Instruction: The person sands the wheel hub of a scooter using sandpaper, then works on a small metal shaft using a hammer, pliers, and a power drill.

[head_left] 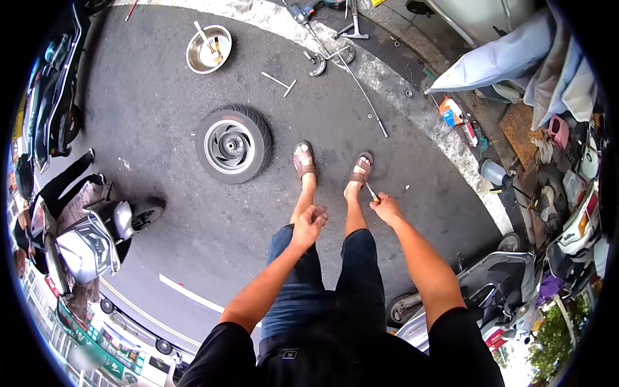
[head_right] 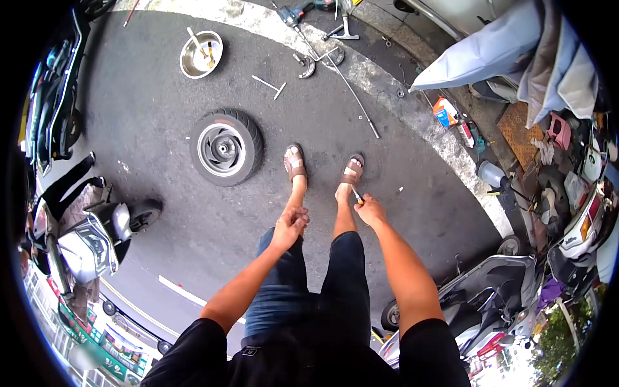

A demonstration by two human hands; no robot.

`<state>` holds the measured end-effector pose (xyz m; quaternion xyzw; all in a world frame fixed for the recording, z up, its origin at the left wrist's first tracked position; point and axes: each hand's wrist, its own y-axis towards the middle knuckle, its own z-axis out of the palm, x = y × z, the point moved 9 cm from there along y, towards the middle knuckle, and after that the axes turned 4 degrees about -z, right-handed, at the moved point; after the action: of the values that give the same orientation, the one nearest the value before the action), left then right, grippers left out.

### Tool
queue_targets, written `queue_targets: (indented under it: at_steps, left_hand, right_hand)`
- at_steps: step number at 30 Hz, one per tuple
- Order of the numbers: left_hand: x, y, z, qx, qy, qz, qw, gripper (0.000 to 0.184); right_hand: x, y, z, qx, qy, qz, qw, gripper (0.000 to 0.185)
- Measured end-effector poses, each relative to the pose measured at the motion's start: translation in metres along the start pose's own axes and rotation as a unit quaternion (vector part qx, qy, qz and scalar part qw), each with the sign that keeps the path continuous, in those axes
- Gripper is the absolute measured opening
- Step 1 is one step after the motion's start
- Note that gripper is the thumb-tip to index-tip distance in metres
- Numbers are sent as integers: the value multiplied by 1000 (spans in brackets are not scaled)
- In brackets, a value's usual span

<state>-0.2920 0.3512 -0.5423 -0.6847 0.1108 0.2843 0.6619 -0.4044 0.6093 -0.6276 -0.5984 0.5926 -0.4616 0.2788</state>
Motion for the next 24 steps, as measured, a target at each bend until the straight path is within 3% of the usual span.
queue_targets:
  at_steps: [2,4,8,14,17,18,20,22,24]
  left_hand:
    - [13,14,31,-27,109,62,992,23]
    - [34,6,80,-13,16,63,998,24]
    - [-12,-82,150,15,-54,123,991,24]
    - [-13,-135,140,2,-247,12,969,29]
    - [0,-125,114,-3,-380,-54,923,28]
    - [-2,-111,94,-45,-346,-25,937,27]
    - [0,-98,63,-146,-387,-33,910,24]
    - [18,-95,64,-179,-416,-85,888,22]
    - [32,-85,76,-127,-441,-139,878,20]
  right_hand:
    - [20,18,-18,28,-77,-35,996,37]
    - [31,37,-48,3,-81,-57,995,36]
    - [48,74,-99,-32,-56,-80,995,40]
    - [60,105,-137,-76,-142,-56,985,45]
    - [78,112,-122,-29,-158,-48,986,44]
    - [84,119,-116,-70,-125,-94,985,42]
    - [78,154,-90,-48,-173,-55,982,45]
    - [88,181,-64,-35,-158,-42,986,46]
    - [109,215,-29,33,-205,-61,976,47]
